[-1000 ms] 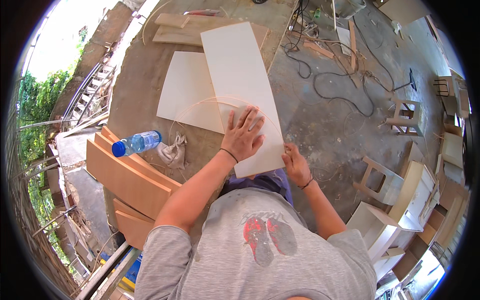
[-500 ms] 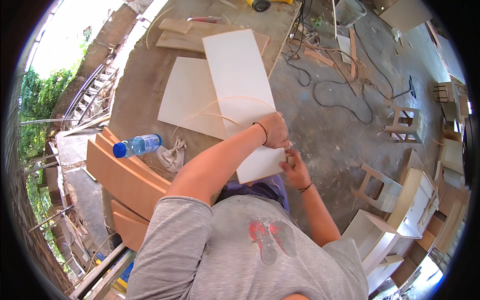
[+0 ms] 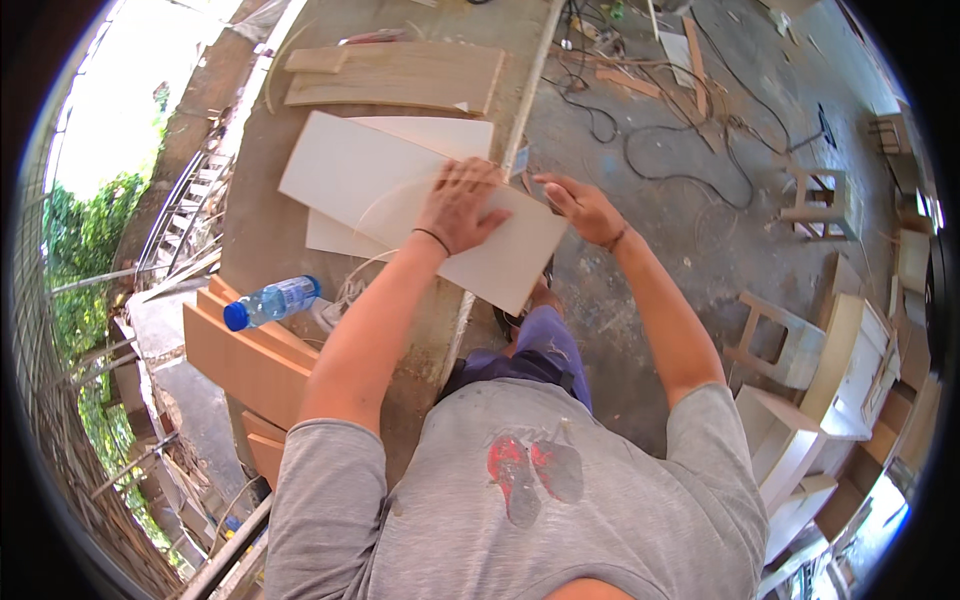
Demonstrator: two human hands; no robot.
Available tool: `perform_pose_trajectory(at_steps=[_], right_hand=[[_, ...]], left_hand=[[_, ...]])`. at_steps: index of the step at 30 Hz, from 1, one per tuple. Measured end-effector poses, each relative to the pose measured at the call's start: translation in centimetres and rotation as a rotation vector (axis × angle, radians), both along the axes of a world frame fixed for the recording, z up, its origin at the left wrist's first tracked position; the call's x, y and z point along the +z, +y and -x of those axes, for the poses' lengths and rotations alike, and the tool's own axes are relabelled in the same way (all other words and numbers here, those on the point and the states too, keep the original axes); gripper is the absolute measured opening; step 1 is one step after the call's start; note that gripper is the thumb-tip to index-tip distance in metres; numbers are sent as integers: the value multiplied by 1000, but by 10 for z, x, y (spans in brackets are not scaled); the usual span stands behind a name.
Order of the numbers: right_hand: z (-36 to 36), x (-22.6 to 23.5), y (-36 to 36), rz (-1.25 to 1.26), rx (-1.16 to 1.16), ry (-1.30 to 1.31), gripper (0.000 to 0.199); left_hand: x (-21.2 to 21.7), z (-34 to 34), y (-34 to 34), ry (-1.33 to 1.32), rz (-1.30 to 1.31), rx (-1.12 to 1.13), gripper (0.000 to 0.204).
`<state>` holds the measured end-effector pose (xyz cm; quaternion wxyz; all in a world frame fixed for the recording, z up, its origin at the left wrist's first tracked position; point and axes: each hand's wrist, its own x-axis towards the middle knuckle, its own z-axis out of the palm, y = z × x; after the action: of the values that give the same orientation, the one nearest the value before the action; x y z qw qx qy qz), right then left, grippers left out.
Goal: The person applies a thin adhesive edging strip to the side of a wooden board by hand and trims the excess with a small tool.
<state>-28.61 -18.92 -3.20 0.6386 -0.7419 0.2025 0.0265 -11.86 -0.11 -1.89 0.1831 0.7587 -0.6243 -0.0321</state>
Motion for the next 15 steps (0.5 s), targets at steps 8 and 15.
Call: perform_pose_trajectory(at_steps=[8, 15], right_hand=[[4, -20, -11, -136, -66, -19, 34], [17, -16, 1, -166, -121, 41, 37]], left_hand=[[-5, -5, 5, 31, -52, 90, 50], [-9, 1, 10, 25, -81, 107, 53]])
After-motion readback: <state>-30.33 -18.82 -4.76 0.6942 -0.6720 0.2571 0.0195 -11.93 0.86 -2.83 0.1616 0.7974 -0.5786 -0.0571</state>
